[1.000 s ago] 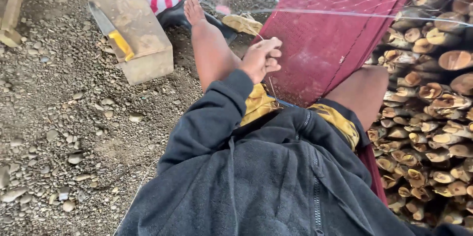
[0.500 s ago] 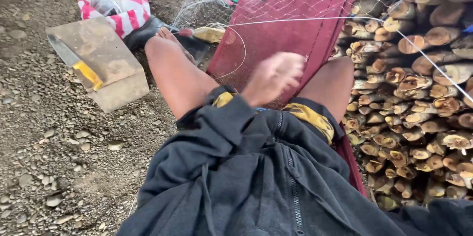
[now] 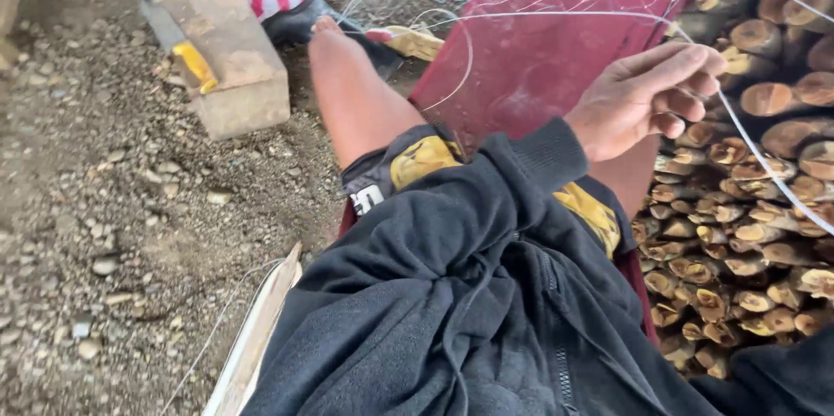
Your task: Repairing a fishing net by weaving line through the mesh using a net needle tool.
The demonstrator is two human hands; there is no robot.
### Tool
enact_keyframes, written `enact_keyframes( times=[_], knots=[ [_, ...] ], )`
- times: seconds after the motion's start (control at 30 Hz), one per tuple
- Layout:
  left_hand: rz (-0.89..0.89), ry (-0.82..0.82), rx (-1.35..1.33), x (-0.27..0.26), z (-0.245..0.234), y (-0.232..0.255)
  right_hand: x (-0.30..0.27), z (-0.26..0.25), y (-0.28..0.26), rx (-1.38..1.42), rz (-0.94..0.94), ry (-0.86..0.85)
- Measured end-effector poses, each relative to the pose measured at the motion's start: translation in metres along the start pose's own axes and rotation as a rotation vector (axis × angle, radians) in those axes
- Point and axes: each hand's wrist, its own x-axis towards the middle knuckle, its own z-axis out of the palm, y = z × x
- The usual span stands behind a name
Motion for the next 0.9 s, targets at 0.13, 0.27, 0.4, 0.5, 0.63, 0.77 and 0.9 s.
enact_keyframes(
  times=[0.13,0.27,0.4,0.5,0.63,0.77,0.9],
  knots=[
    [0.055,0.052,0.014,0.001,0.004,-0.017,0.014,0.045,0.047,0.073,0.065,-0.016],
    [0.046,0.167,0.159,0.012,0.011,-0.037,0.024,0.149,0.114,0.004,0.198,-0.009],
    [0.013,0.227,0.243,0.012,0.019,-0.041,0.026,0.201,0.168,-0.127,0.315,-0.030],
    [0.028,0.236,0.306,0.015,0.018,-0.040,0.021,0.231,0.207,-0.210,0.302,-0.057],
    [0.138,0.295,0.415,0.025,0.020,-0.035,0.035,0.254,0.234,-0.302,0.287,-0.177],
    [-0.028,0.386,0.417,0.022,0.019,-0.054,0.037,0.251,0.257,-0.410,0.287,-0.252],
    [-0.119,0.336,0.507,0.021,0.017,-0.042,0.100,0.301,0.243,-0.662,0.207,-0.066]
  ],
)
